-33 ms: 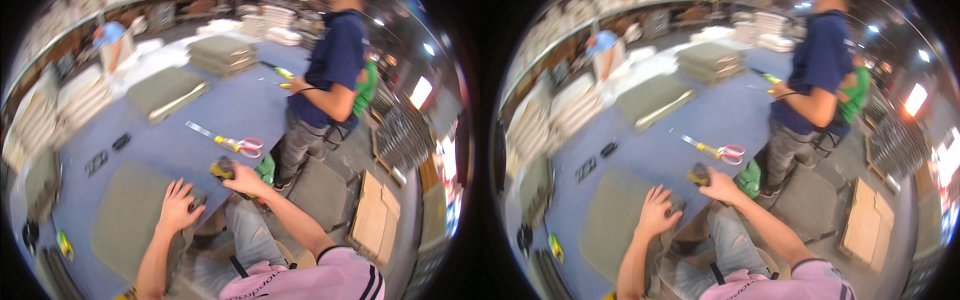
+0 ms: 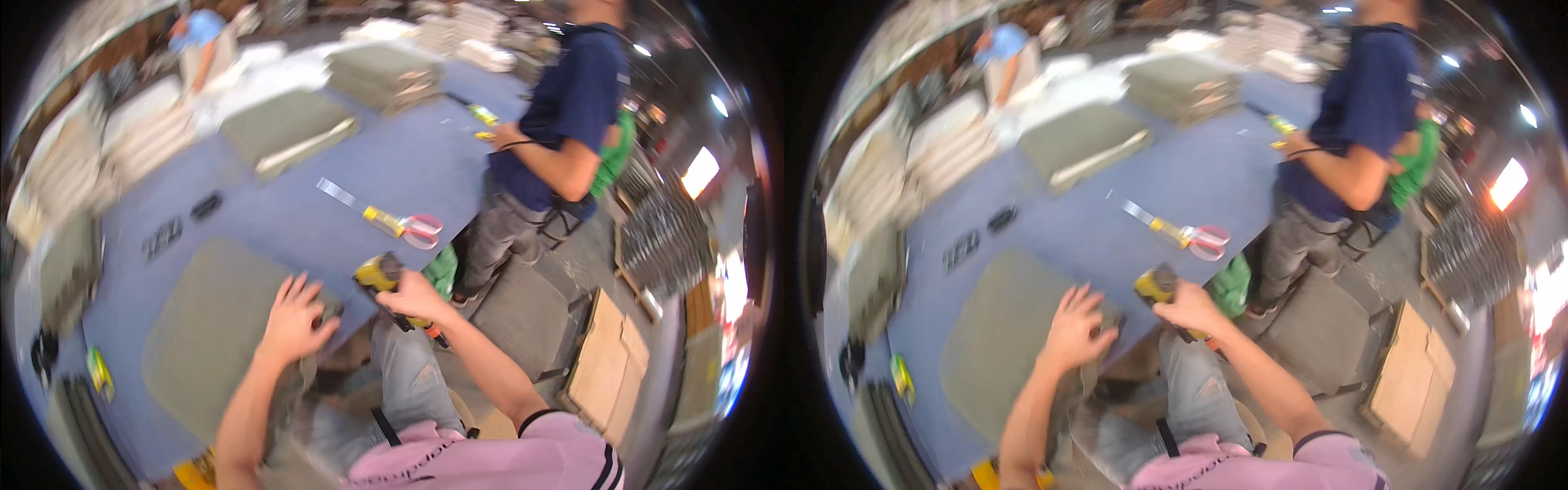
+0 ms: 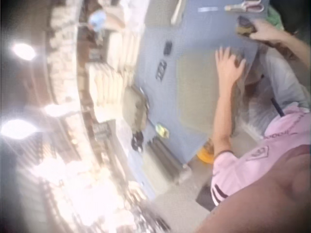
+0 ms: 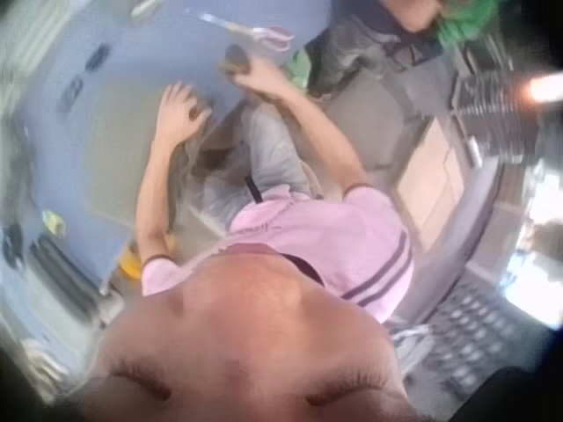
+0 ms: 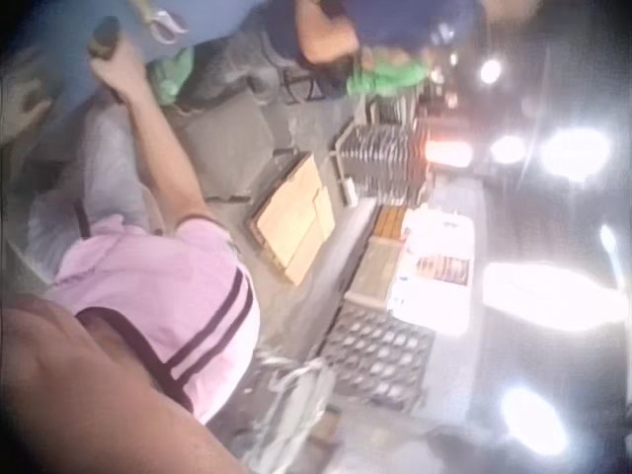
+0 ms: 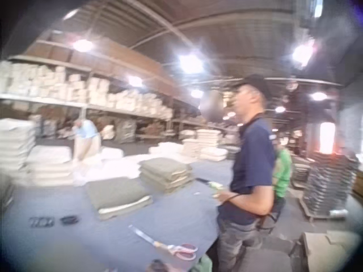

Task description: The person assembles fabric cushions at a workbench. They fold and staple the edges of a cushion cover using a staple gun, trim excess fabric with scissors, and use a seam ripper to adjust seams. The person handles multiple cushions sequentially, stacking finished units on the table.

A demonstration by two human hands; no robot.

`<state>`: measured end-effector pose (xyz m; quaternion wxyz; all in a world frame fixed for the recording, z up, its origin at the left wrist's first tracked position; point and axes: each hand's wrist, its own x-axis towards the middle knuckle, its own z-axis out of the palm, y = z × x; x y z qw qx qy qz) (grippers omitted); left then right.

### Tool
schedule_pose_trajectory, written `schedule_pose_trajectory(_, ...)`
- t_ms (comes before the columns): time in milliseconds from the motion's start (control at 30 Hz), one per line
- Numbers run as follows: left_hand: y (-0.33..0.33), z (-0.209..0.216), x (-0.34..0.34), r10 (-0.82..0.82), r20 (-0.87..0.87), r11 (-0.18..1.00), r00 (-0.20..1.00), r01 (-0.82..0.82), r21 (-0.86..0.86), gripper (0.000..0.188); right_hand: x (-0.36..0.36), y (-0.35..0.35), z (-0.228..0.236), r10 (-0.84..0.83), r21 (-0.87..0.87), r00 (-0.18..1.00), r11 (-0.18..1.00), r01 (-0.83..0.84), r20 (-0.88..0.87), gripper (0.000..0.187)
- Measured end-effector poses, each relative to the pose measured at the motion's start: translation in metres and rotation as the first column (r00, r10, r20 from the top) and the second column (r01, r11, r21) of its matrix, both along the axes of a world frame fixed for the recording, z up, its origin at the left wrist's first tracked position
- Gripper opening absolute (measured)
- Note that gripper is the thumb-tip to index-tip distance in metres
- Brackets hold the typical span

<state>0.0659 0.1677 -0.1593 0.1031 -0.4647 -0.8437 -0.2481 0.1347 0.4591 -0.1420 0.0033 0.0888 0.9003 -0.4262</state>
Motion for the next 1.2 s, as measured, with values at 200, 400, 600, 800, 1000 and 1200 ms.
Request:
schedule_pose_trajectory(200,-0.006,-0.006,0.000,-0.041,0.000,0.999,0.999,0.041,0.013,0.035,0.061,-0.013,-0.063,0.035,-0.488,0.968,0.868,0.094,0.249,0.030)
schedule_pose_trajectory(400,-0.014,-0.011,-0.018,-0.013,0.072,0.995,0.997,0.006,0.095,0.030,0.054,-0.039,-0.034,0.115,-0.438,0.934,0.898,0.049,0.339,0.029)
schedule_pose_trajectory(600,-0.010,-0.021,-0.036,-0.003,0.227,0.988,0.974,-0.031,0.149,0.024,0.057,-0.047,-0.028,0.149,-0.092,0.988,0.984,-0.153,-0.046,0.032)
schedule_pose_trajectory(800,-0.012,-0.017,-0.038,0.008,0.279,0.986,0.960,-0.055,0.160,0.025,0.051,-0.062,-0.024,0.156,-0.114,0.984,0.980,-0.166,-0.088,0.024)
schedule_pose_trajectory(1000,-0.013,-0.015,-0.037,0.037,0.269,0.986,0.962,-0.079,0.146,0.026,0.043,-0.062,-0.021,0.205,-0.079,0.975,0.974,-0.211,-0.083,0.023)
schedule_pose_trajectory(1200,-0.010,-0.017,-0.033,0.051,0.296,0.982,0.954,-0.101,0.158,0.026,0.042,-0.050,-0.030,0.270,0.043,0.961,0.963,-0.268,-0.061,0.027)
